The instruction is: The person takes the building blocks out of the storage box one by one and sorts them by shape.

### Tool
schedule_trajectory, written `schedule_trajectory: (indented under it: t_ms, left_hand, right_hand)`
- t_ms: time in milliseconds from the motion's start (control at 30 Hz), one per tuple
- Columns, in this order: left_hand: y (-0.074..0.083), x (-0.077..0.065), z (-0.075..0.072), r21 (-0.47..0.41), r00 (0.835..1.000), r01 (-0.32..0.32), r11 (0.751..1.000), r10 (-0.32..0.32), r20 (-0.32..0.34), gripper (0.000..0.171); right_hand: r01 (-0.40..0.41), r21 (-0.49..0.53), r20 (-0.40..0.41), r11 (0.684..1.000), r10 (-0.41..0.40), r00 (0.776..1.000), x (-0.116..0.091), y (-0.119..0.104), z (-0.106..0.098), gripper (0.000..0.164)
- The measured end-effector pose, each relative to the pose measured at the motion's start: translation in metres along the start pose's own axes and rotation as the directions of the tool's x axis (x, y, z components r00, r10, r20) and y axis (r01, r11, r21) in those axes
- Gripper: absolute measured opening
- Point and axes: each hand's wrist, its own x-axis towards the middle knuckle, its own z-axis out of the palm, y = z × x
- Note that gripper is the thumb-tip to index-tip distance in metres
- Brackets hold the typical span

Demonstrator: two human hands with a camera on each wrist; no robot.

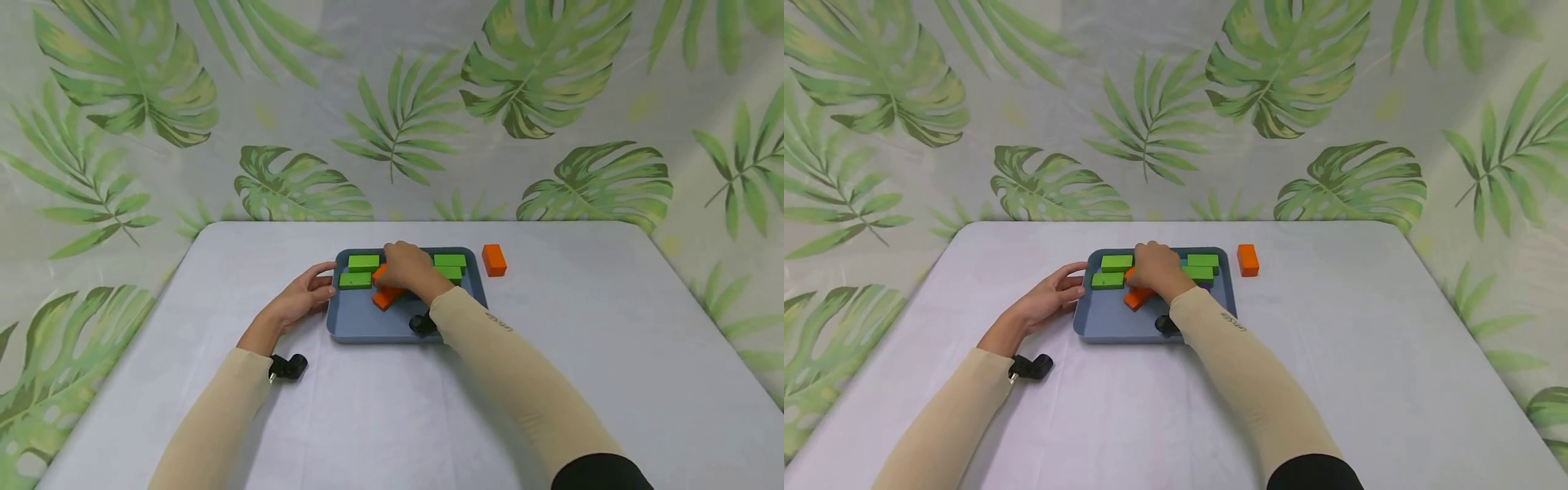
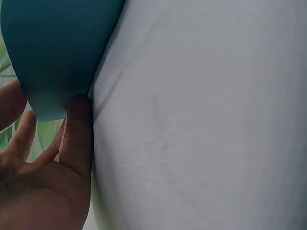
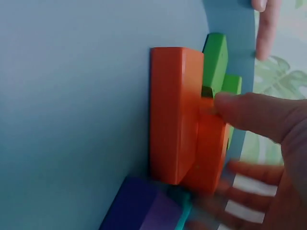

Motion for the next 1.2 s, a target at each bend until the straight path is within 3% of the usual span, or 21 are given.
schedule_trajectory:
  t_ms: [100,200,367,733,1200]
  left_hand:
    - [0.000,0.000,0.000,0.003,1.000,-0.011,1.000,0.011,0.005,0.063]
    - [0.000,0.000,-0.001,0.007,1.000,-0.016,1.000,0.016,0.005,0.063]
    - [0.000,0.001,0.000,0.011,1.000,-0.003,1.000,0.003,-0.007,0.063]
    - [0.000,-0.001,0.000,0.014,1.000,-0.012,1.000,0.012,0.000,0.063]
    - [0.000,-0.001,0.001,0.016,1.000,-0.007,1.000,0.007,0.001,0.063]
  right_hand:
    - [0.132,0.043,0.044,0.990,-0.134,0.990,0.003,0.008,0.000,0.058]
    - [0.191,0.094,0.079,0.977,-0.198,0.977,0.006,0.014,0.001,0.064]
    - [0.191,0.146,0.104,0.971,-0.208,0.973,0.006,0.019,0.000,0.064]
    - [0.197,0.139,0.145,0.971,-0.216,0.965,0.006,0.021,0.001,0.063]
    - [0.191,0.163,0.136,0.968,-0.214,0.967,0.008,0.027,0.005,0.068]
